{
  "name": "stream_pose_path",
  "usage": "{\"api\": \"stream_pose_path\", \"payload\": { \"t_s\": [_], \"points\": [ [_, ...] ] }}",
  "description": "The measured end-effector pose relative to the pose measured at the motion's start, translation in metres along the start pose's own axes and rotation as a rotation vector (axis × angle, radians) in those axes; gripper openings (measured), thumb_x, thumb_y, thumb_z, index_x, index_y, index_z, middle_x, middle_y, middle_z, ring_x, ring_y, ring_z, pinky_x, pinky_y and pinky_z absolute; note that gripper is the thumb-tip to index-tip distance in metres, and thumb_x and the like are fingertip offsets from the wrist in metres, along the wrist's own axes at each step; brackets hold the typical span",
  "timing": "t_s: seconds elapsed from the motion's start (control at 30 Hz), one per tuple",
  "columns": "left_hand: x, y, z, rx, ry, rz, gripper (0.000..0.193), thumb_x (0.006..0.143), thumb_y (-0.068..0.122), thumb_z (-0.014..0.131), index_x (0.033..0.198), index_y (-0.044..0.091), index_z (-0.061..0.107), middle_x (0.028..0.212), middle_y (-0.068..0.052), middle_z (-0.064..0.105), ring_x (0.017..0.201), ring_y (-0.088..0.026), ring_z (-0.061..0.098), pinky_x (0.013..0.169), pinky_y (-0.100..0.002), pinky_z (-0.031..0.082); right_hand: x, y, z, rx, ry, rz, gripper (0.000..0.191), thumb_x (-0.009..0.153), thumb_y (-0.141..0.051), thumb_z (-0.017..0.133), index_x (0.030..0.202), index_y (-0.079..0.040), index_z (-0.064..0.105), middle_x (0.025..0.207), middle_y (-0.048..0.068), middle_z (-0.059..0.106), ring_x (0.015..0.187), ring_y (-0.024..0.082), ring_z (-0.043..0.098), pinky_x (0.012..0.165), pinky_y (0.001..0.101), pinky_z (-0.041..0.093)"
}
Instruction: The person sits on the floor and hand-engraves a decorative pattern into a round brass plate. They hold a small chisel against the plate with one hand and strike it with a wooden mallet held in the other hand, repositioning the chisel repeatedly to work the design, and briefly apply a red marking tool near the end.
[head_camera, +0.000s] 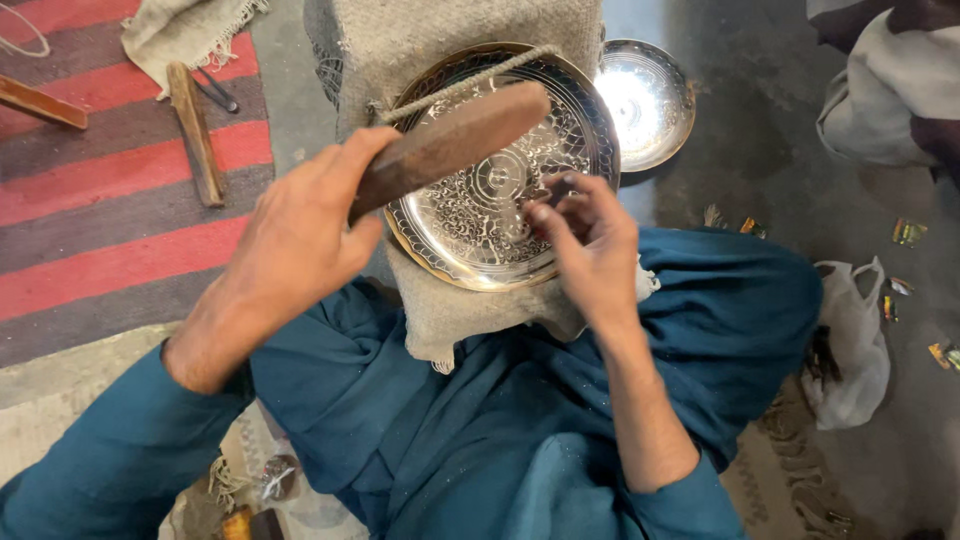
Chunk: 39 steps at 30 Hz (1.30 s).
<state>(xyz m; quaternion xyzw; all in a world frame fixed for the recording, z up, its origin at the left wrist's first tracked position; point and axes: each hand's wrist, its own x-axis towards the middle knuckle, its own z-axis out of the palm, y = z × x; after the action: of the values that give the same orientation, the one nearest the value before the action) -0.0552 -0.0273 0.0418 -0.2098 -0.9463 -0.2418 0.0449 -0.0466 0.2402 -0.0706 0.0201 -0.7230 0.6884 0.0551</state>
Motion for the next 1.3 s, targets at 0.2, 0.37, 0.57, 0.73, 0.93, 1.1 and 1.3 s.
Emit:
{"api": "stream_pose_path", "payload": {
  "t_s": [0.2, 0.37, 0.57, 0.73, 0.93, 1.1, 1.3],
  "points": [
    [0.002, -0.001, 0.003, -0.077, -0.058, -0.020, 0.062, 0.083, 0.002, 0.065, 0.141, 0.014, 0.048, 0.108, -0.020, 0.067, 0.104, -0.045, 0.064, 0.082, -0.054, 0.051, -0.005, 0.007, 0.018, -0.163, 0.018, -0.080, 0.032, 0.099, 0.002, 0.069, 0.130, -0.002, 0.060, 0.102, 0.010, 0.080, 0.096, 0.011, 0.075, 0.081, 0.0251, 0.060],
    [0.004, -0.002, 0.002, -0.089, -0.104, 0.028, 0.068, 0.081, 0.002, 0.063, 0.145, 0.015, 0.044, 0.108, -0.020, 0.066, 0.103, -0.045, 0.064, 0.081, -0.054, 0.051, -0.005, 0.011, 0.022, -0.207, 0.073, -0.153, 0.034, 0.099, 0.003, 0.069, 0.130, -0.001, 0.057, 0.100, 0.011, 0.080, 0.095, 0.012, 0.076, 0.081, 0.0265, 0.061],
    [0.007, -0.004, -0.002, 0.256, -0.057, 0.098, 0.069, 0.083, 0.002, 0.066, 0.148, 0.017, 0.046, 0.098, -0.019, 0.063, 0.094, -0.042, 0.064, 0.078, -0.054, 0.051, -0.006, 0.011, 0.026, -0.224, 0.094, -0.140, 0.033, 0.099, 0.002, 0.071, 0.129, -0.001, 0.057, 0.100, 0.011, 0.080, 0.093, 0.012, 0.077, 0.079, 0.0260, 0.060],
    [0.010, -0.002, -0.008, 0.238, 0.044, 0.187, 0.071, 0.081, 0.002, 0.067, 0.148, 0.015, 0.049, 0.097, -0.016, 0.062, 0.092, -0.039, 0.063, 0.076, -0.052, 0.050, -0.008, 0.009, 0.028, -0.228, 0.106, -0.150, 0.034, 0.099, 0.000, 0.073, 0.129, -0.002, 0.058, 0.100, 0.011, 0.080, 0.092, 0.012, 0.076, 0.078, 0.0256, 0.060],
    [0.014, -0.002, -0.005, 0.488, 0.040, 0.292, 0.068, 0.082, 0.004, 0.069, 0.147, 0.017, 0.052, 0.095, -0.013, 0.063, 0.092, -0.035, 0.064, 0.076, -0.050, 0.049, -0.009, 0.008, 0.029, -0.197, 0.110, -0.142, 0.032, 0.099, -0.001, 0.074, 0.126, -0.002, 0.059, 0.100, 0.011, 0.080, 0.092, 0.011, 0.076, 0.076, 0.0249, 0.061],
    [0.013, -0.003, -0.004, 0.691, 0.154, 0.360, 0.060, 0.092, 0.009, 0.071, 0.147, 0.022, 0.051, 0.096, -0.009, 0.062, 0.096, -0.030, 0.064, 0.094, -0.052, 0.050, -0.009, 0.005, 0.029, -0.197, 0.119, -0.132, 0.035, 0.097, -0.002, 0.075, 0.128, -0.001, 0.058, 0.099, 0.011, 0.079, 0.089, 0.009, 0.074, 0.073, 0.0243, 0.060],
    [0.014, -0.004, -0.004, 0.729, 0.136, 0.370, 0.064, 0.085, 0.010, 0.069, 0.146, 0.023, 0.056, 0.098, -0.011, 0.063, 0.098, -0.029, 0.065, 0.097, -0.054, 0.048, -0.008, 0.003, 0.030, -0.234, 0.121, -0.154, 0.035, 0.097, -0.003, 0.076, 0.128, -0.001, 0.060, 0.098, 0.010, 0.080, 0.088, 0.009, 0.074, 0.074, 0.0245, 0.060]
  ]
}}
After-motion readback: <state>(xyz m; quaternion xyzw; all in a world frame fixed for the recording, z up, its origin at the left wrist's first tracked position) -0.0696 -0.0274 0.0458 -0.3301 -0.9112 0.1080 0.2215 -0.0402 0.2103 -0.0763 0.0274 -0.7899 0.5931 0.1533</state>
